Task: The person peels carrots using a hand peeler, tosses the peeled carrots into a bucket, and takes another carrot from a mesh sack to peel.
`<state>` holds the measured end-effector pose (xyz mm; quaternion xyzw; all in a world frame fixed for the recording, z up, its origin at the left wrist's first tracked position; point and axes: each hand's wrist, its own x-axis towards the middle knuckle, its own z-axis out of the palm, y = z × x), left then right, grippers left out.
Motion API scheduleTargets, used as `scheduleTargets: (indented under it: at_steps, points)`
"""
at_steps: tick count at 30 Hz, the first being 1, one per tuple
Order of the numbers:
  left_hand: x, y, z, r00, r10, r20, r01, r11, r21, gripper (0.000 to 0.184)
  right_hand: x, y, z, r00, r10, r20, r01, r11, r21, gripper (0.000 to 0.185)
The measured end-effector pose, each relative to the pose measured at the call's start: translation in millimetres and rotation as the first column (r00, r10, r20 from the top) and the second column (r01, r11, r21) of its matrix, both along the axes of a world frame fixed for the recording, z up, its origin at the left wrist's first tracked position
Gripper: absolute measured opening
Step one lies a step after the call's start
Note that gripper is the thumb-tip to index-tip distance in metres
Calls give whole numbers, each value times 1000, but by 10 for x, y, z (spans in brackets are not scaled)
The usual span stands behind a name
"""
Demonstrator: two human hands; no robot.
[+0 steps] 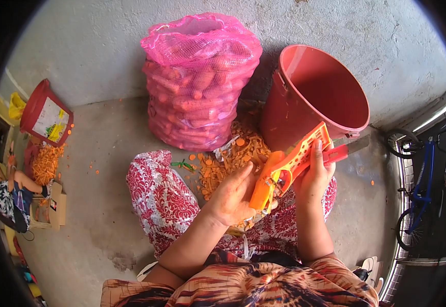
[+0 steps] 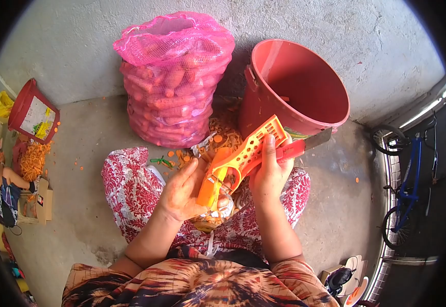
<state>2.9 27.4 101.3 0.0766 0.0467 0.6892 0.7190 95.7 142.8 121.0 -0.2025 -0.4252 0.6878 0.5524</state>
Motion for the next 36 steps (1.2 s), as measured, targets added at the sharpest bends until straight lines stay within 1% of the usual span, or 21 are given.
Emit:
scheduleTargets:
  at_steps: [3, 12, 15, 18, 21, 24, 27, 30, 33, 36]
  points:
    - [0, 5, -6, 999, -29, 31, 29, 1000, 2, 50, -8, -14, 22, 1000, -8, -8, 8, 1000, 4, 19]
    - [13, -2, -5, 1000, -13, 25, 13, 1000, -19, 51, -21, -35, 51, 1000, -30, 2, 30, 1000, -1, 19]
    - [36, -6, 15, 994, 27, 107, -19, 997, -76, 39, -2, -29, 22, 999, -29, 20, 29, 1000, 5, 20]
    - [31, 7, -27, 993, 1, 118, 7, 998, -62, 39, 3, -23, 8, 999, -39, 34, 38, 999, 19, 20]
    - [30, 8, -24, 994, 5, 110, 3, 997, -72, 40, -2, -30, 24, 999, -32, 34, 32, 999, 18, 19]
    - [22, 3, -31, 999, -5, 39, 8, 996, -85, 49, 6, -18, -19, 999, -40, 36, 38, 999, 38, 20]
    - [20, 13, -11, 1000, 1, -3, -1, 998, -61, 52, 10, -34, 9, 999, -31, 31, 30, 999, 25, 18]
    - [19, 15, -21, 1000, -16, 1, 16, 999, -49, 53, 7, -46, 29, 999, -38, 26, 37, 999, 37, 18]
    - [19, 23, -49, 1000, -27, 2, 27, 1000, -17, 53, 13, -56, 41, 998, -41, 37, 40, 999, 30, 19]
    - [47, 14, -6, 999, 39, 7, -38, 995, -96, 48, 15, -61, 34, 999, -41, 33, 40, 999, 30, 19]
